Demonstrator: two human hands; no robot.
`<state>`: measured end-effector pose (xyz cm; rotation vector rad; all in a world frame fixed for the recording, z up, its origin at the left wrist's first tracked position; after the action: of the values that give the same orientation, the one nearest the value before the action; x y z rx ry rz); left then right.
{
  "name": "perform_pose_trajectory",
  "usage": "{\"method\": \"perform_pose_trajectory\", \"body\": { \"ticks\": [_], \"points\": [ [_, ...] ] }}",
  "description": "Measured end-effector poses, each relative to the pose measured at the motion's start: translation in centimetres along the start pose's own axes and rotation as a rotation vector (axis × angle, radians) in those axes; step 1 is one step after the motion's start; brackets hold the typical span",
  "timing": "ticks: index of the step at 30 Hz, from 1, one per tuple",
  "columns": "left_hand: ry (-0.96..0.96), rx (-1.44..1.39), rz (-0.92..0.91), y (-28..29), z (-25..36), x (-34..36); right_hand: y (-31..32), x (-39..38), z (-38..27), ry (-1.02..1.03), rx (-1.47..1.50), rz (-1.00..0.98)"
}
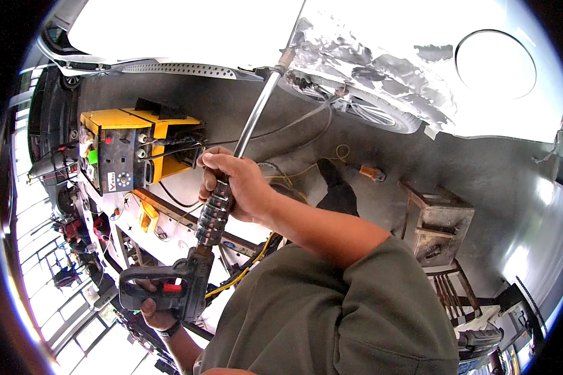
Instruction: The person uses a dent puller on a white car by welding the tool to the metal and sliding a weight along the shaft to pull the dented surface. They repeat this action across an area of the car's body panel where the paint has been removed.
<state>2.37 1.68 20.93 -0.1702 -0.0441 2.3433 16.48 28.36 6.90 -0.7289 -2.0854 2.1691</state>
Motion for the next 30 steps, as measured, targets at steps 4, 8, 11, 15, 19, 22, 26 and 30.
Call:
{"method": "perform_pose_trajectory", "body": {
  "ticks": [4,8,11,15,19,22,26,30],
  "points": [
    [-0.008,0.022,0.008,-1.1,0.3,0.4,-0.2,0.1,0.0,-0.016,0.012,0.014],
    [0.014,0.021,-0.031,-1.1,0.4,0.5,-0.3,0.2,-0.1,-0.027,0.011,0.022],
    [0.017,0.015,-0.013,-0.7,0.4,0.4,-0.2,0.2,-0.1,-0.028,0.021,0.020],
    [0.104,-0.071,-0.026,-0.5,0.4,0.3,0.0,0.1,-0.1,-0.017,0.058,-0.015],
    [0.124,-0.044,-0.045,-1.0,0.7,0.9,0.0,-0.1,-0.4,-0.010,0.072,-0.023],
    [0.011,0.064,-0.036,-2.8,0.8,1.0,-0.2,-0.2,-1.5,-0.035,0.064,0.058],
    [-0.006,0.055,-0.050,-1.7,0.5,0.3,2.4,2.2,-6.7,0.082,0.000,0.042],
    [-0.010,0.009,-0.035,-2.3,0.3,0.4,4.7,4.4,-12.8,0.173,0.058,0.007]
  ]
}}
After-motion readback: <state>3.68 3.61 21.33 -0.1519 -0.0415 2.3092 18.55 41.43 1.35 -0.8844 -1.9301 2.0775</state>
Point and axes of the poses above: each hand's wrist, its own x-axis towards the middle knuckle, its own y-axis out of the back of the hand, z = x × y, the point moved 1 cm from there along x, towards the middle knuckle, and after that the axes turned 5 degrees about -y, right-handed, at the moved point
